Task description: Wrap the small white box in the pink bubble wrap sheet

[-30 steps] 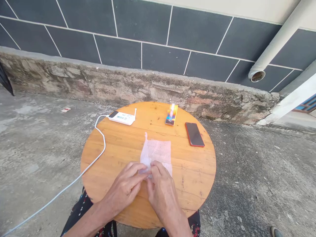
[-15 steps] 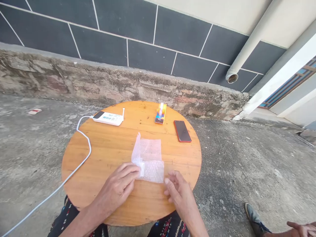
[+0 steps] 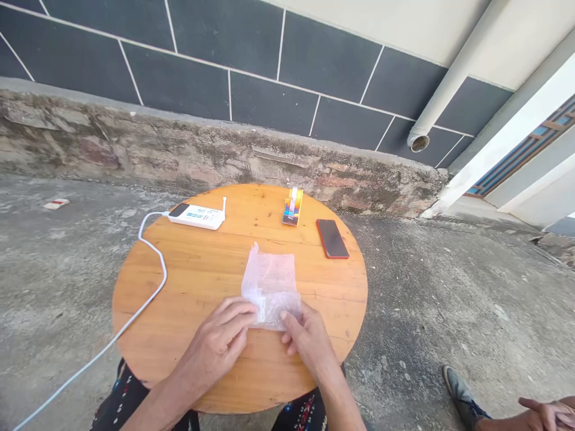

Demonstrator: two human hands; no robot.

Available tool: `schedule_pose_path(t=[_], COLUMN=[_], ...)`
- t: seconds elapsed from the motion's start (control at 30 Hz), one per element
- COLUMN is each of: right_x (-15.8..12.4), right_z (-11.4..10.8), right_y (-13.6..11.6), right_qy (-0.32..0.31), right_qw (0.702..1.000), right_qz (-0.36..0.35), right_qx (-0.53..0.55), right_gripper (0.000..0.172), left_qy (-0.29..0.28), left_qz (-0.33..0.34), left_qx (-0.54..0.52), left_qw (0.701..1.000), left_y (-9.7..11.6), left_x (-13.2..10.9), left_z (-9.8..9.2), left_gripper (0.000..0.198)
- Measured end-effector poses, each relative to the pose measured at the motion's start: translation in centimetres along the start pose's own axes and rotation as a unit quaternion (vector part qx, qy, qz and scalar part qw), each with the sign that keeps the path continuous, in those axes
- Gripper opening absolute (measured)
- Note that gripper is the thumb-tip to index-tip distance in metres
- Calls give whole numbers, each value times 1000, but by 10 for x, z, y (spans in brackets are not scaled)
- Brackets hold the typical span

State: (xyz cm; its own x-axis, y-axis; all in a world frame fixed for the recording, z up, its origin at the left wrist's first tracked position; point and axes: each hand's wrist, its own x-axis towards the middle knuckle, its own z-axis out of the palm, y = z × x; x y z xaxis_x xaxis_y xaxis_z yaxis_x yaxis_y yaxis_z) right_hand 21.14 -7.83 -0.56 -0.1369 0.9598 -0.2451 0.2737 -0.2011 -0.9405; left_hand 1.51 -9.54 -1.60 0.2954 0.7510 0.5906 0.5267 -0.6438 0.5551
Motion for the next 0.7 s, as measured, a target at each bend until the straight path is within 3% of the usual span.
schedule_pose_path(t=[0.17, 0.37, 0.47, 0.7], right_x=[8, 12, 11, 10], right_z=[3, 11, 16, 31], right_y=[1, 2, 2, -2], right_qy=[43, 78, 117, 197], right_qw=[996, 992, 979, 942], right_qz=[-43, -47, -80, -111], right_qx=[-63, -91, -149, -246], right_gripper=[39, 27, 20, 23], left_qy=[-1, 3, 1, -29], left_qz=[-2, -10, -12, -5], left_qx=[-5, -9, -7, 13], left_qw=[1000, 1000, 1000, 999], left_y=[0, 0, 1, 3], left_x=[-1, 0, 2, 5], left_z=[-1, 1, 0, -4], left_gripper=[34, 34, 33, 34])
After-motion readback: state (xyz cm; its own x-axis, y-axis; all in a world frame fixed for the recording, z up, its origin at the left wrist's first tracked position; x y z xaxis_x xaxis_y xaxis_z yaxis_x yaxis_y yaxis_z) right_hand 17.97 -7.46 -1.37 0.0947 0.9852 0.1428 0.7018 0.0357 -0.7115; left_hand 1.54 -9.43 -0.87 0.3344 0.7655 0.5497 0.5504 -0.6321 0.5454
